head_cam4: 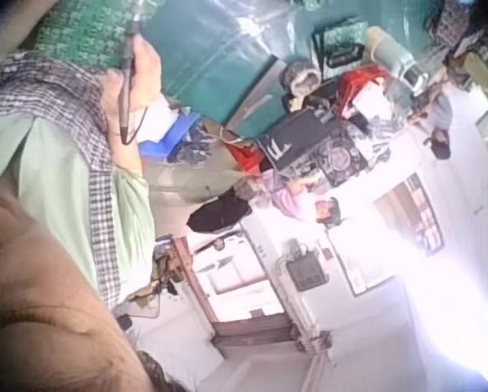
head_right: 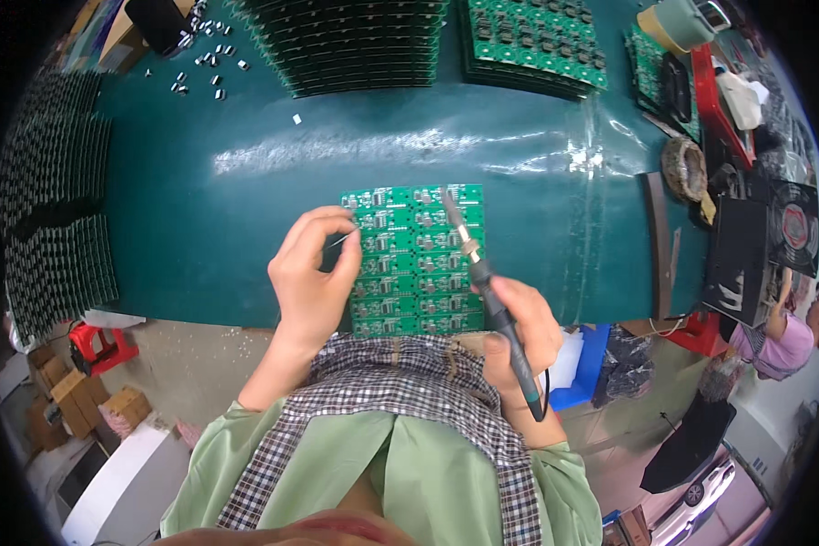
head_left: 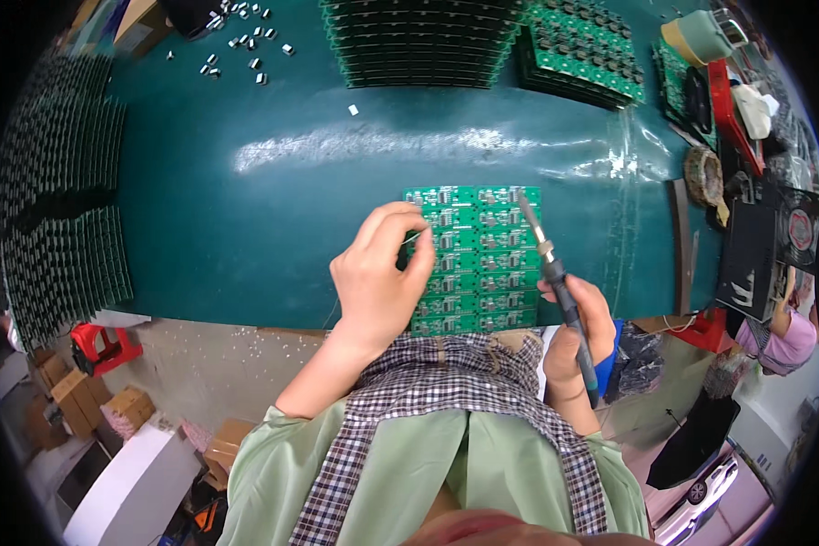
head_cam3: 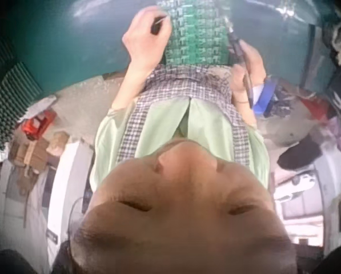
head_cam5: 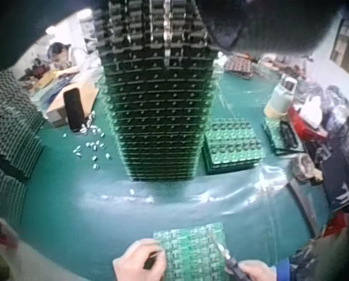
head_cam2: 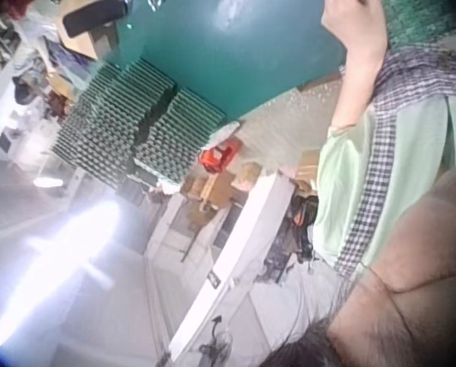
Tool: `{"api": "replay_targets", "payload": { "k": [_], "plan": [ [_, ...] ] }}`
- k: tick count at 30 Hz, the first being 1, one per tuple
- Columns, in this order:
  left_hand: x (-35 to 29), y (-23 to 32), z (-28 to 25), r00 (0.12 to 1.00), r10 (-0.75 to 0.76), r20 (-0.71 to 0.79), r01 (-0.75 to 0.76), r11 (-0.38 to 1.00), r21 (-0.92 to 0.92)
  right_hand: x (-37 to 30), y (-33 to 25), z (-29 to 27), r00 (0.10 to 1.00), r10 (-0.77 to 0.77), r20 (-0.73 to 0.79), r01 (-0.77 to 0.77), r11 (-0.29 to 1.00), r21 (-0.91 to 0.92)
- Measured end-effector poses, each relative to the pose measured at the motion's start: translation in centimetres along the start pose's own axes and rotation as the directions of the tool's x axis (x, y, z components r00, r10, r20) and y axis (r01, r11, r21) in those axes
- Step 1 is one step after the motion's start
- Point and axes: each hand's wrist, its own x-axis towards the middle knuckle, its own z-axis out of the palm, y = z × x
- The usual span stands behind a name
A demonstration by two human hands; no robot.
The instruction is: The person solders electronic components onto circuit boards using a soldering iron, places finished boards onto a stack, and takes new boards from a stack to solder.
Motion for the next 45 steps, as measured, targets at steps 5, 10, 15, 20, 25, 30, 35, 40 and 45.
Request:
{"api": "replay_targets", "payload": {
  "k": [5, 10, 15, 20, 25, 30, 35, 40, 45],
  "plan": [
    [-0.3, -0.3, 0.2, 0.995, -0.077, 0.067, 0.078, 0.997, -0.022, 0.0, -0.9, 1.2, 0.979, 0.117, 0.169, -0.110, 0.993, -0.053],
    [-0.3, -0.4, 0.2, 0.997, -0.042, 0.071, 0.043, 0.999, -0.010, 0.0, -0.7, 1.7, 0.983, 0.030, 0.178, -0.016, 0.996, -0.083],
    [-0.2, -0.5, 0.2, 0.996, -0.028, 0.083, 0.029, 1.000, -0.011, 0.0, -0.4, 2.0, 0.978, 0.052, 0.201, -0.030, 0.993, -0.110],
    [-0.2, -0.5, 0.4, 0.997, -0.025, 0.069, 0.025, 1.000, 0.001, 0.2, -0.3, 2.2, 0.977, 0.029, 0.213, -0.009, 0.995, -0.095],
    [-0.3, -0.5, 0.6, 0.997, -0.023, 0.070, 0.021, 1.000, 0.019, 0.3, -0.3, 2.1, 0.974, 0.025, 0.223, -0.003, 0.995, -0.100],
    [-0.5, -1.0, 1.2, 0.996, 0.090, 0.009, -0.091, 0.993, 0.070, 0.2, -0.4, 2.1, 0.972, 0.005, 0.234, 0.022, 0.993, -0.113],
    [-0.5, -0.4, 0.8, 0.995, 0.015, 0.102, -0.025, 0.995, 0.100, 0.0, -0.5, 2.0, 0.967, -0.042, 0.250, 0.075, 0.989, -0.127],
    [-0.5, 0.0, 0.2, 0.991, -0.018, 0.133, 0.014, 0.999, 0.029, -0.1, -0.7, 1.7, 0.973, -0.076, 0.217, 0.103, 0.988, -0.117],
    [-0.9, 0.1, -0.4, 0.988, -0.064, 0.141, 0.075, 0.995, -0.073, -0.2, -0.9, 1.6, 0.990, -0.037, 0.136, 0.049, 0.995, -0.089]
  ]
}}
